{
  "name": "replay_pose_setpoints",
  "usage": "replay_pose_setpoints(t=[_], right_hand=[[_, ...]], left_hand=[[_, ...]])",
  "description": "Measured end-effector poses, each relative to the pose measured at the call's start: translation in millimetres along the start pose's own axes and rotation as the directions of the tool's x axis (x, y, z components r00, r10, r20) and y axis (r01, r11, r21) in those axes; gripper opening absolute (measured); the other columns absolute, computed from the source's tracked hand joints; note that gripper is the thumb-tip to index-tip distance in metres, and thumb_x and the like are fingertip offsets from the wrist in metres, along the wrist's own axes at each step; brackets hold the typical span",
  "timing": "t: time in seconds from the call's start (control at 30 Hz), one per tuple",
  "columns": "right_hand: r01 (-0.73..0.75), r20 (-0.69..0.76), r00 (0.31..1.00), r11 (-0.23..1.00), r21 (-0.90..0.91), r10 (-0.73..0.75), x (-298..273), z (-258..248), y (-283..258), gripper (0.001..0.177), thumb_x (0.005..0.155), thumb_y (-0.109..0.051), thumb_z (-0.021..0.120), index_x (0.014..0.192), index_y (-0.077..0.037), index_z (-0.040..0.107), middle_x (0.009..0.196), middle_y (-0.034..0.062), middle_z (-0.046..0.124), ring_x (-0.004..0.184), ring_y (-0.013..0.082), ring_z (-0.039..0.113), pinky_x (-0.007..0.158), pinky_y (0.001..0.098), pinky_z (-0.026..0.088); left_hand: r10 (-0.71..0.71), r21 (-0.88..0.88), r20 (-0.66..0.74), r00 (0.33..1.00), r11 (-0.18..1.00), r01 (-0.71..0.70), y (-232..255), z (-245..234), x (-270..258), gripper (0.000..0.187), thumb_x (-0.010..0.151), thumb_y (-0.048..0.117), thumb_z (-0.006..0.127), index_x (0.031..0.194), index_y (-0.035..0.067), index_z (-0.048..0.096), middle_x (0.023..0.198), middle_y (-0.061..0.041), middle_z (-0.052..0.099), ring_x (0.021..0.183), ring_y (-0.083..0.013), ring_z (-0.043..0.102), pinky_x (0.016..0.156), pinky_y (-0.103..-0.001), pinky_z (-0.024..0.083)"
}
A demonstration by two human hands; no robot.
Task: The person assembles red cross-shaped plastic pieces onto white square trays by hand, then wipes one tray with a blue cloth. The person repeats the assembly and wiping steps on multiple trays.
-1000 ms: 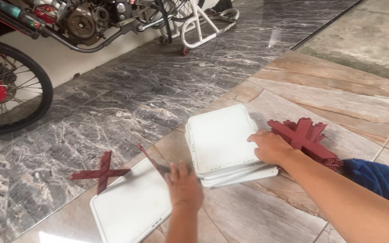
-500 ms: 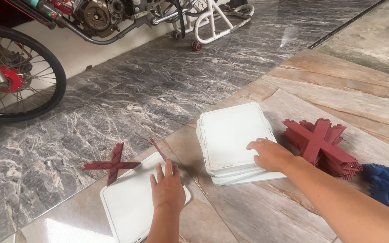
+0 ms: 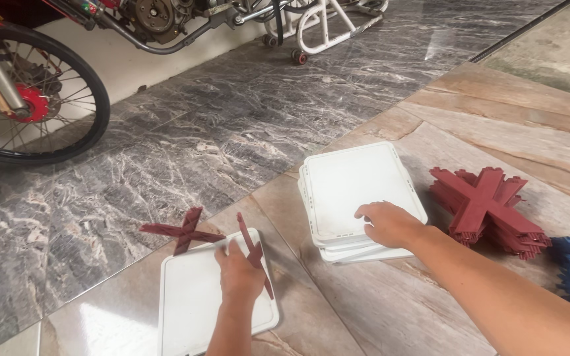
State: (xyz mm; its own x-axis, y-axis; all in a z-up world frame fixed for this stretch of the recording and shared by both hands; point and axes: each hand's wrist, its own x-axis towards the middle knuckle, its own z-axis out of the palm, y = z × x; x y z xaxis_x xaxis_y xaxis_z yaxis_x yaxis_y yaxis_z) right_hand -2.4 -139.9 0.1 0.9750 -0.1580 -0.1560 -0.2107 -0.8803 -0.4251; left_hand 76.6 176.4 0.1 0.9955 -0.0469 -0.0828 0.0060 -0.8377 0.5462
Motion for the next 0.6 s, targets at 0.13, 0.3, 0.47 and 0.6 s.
replay_pose_setpoints(t=[0.13,0.3,0.47,0.6], right_hand=[[-0.023,0.028,0.999,0.998,0.054,0.022,6,7,-16,0.039,0.09,-0.011,0.056,0.128,-0.014,0.065,0.122,0.0098,0.072,0.118,0.0285,0.065,0.102,0.0411,0.051],[0.035,0.041,0.998,0.998,0.054,-0.038,14,29,-35,0.04,0.087,-0.012,0.06,0.126,-0.015,0.068,0.119,0.0107,0.074,0.115,0.0297,0.068,0.102,0.0409,0.052],[0.158,0.107,0.982,0.987,-0.014,-0.156,8,51,-48,0.039,0.084,-0.014,0.064,0.122,-0.013,0.069,0.121,0.0126,0.071,0.116,0.0313,0.065,0.101,0.0427,0.05],[0.17,0.171,0.971,0.985,-0.008,-0.167,6,61,-61,0.039,0.085,-0.015,0.064,0.123,-0.014,0.069,0.121,0.0106,0.071,0.116,0.0308,0.064,0.101,0.0428,0.05]], left_hand=[[-0.046,0.14,0.221,0.974,0.99,0.015,-23,2,12,0.025,0.087,0.014,0.072,0.111,0.012,0.076,0.115,-0.013,0.073,0.113,-0.0315,0.068,0.097,-0.042,0.054],[0.027,0.179,0.442,0.897,0.977,-0.117,-45,-11,11,0.032,0.082,0.003,0.069,0.108,0.018,0.08,0.109,-0.011,0.078,0.106,-0.0273,0.075,0.093,-0.036,0.057],[-0.171,0.533,0.467,0.868,0.837,-0.123,-44,-29,-3,0.025,0.086,0.003,0.068,0.101,0.018,0.082,0.112,-0.008,0.076,0.11,-0.0272,0.072,0.094,-0.038,0.059],[-0.027,0.507,0.348,0.937,0.846,-0.164,-42,-43,-28,0.015,0.09,0.019,0.07,0.103,0.016,0.077,0.114,-0.009,0.073,0.114,-0.0292,0.069,0.097,-0.044,0.054]])
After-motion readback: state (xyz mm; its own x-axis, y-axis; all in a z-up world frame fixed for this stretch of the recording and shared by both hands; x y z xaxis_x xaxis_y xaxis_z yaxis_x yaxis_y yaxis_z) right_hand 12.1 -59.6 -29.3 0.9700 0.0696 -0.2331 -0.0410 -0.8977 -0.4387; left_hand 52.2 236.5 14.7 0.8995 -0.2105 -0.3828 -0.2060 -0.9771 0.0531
